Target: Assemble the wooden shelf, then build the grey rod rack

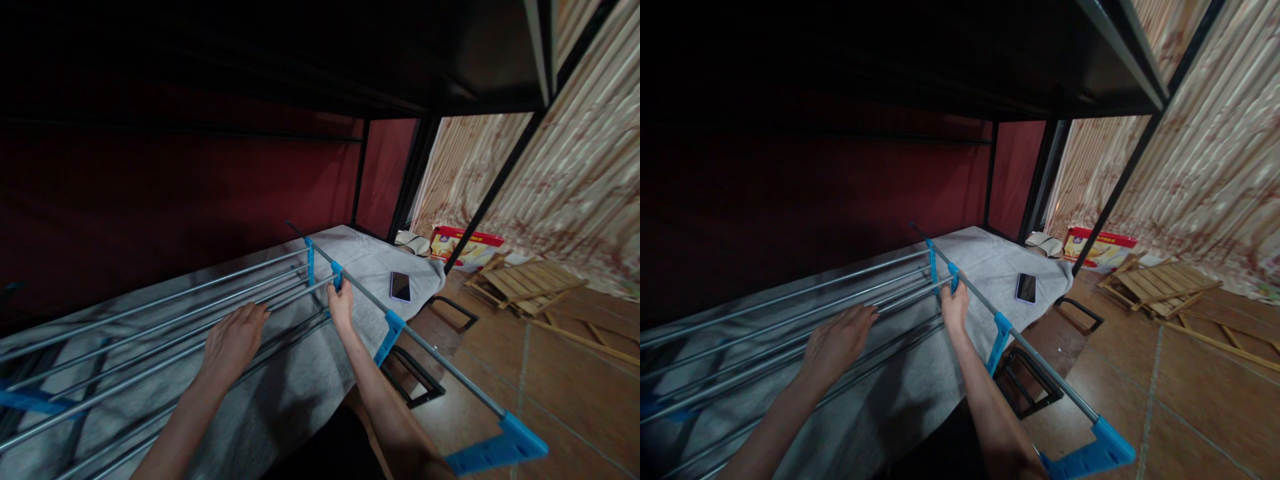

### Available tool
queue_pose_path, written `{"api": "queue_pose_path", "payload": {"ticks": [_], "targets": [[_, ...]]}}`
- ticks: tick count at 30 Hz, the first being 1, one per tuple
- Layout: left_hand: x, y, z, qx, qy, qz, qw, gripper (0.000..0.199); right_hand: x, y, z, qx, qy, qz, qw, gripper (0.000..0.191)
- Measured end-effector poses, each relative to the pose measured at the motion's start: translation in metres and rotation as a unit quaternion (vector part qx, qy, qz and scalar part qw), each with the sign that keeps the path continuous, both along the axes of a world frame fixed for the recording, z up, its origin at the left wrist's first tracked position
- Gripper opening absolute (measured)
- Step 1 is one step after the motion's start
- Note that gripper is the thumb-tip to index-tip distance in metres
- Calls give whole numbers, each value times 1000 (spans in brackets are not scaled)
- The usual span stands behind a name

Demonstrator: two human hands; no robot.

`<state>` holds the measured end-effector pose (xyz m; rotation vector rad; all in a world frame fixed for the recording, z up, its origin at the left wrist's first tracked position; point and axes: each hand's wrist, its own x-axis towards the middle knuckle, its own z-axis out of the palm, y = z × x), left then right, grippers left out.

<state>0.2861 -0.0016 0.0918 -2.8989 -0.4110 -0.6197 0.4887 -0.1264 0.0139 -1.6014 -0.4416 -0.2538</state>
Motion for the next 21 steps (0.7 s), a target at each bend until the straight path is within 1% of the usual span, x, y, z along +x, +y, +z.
{"api": "queue_pose_path", "payload": {"ticks": [7, 15, 21], "targets": [[0, -3, 4, -12, 11, 5, 1000, 36, -1, 1, -6, -2, -6, -6, 1000, 50], [2, -7, 9, -22, 35, 25, 999, 35, -2, 2, -7, -11, -5, -6, 1000, 52], [1, -5, 5, -32, 32, 21, 999, 34, -4, 3, -8, -8, -10, -8, 1000, 51]]}}
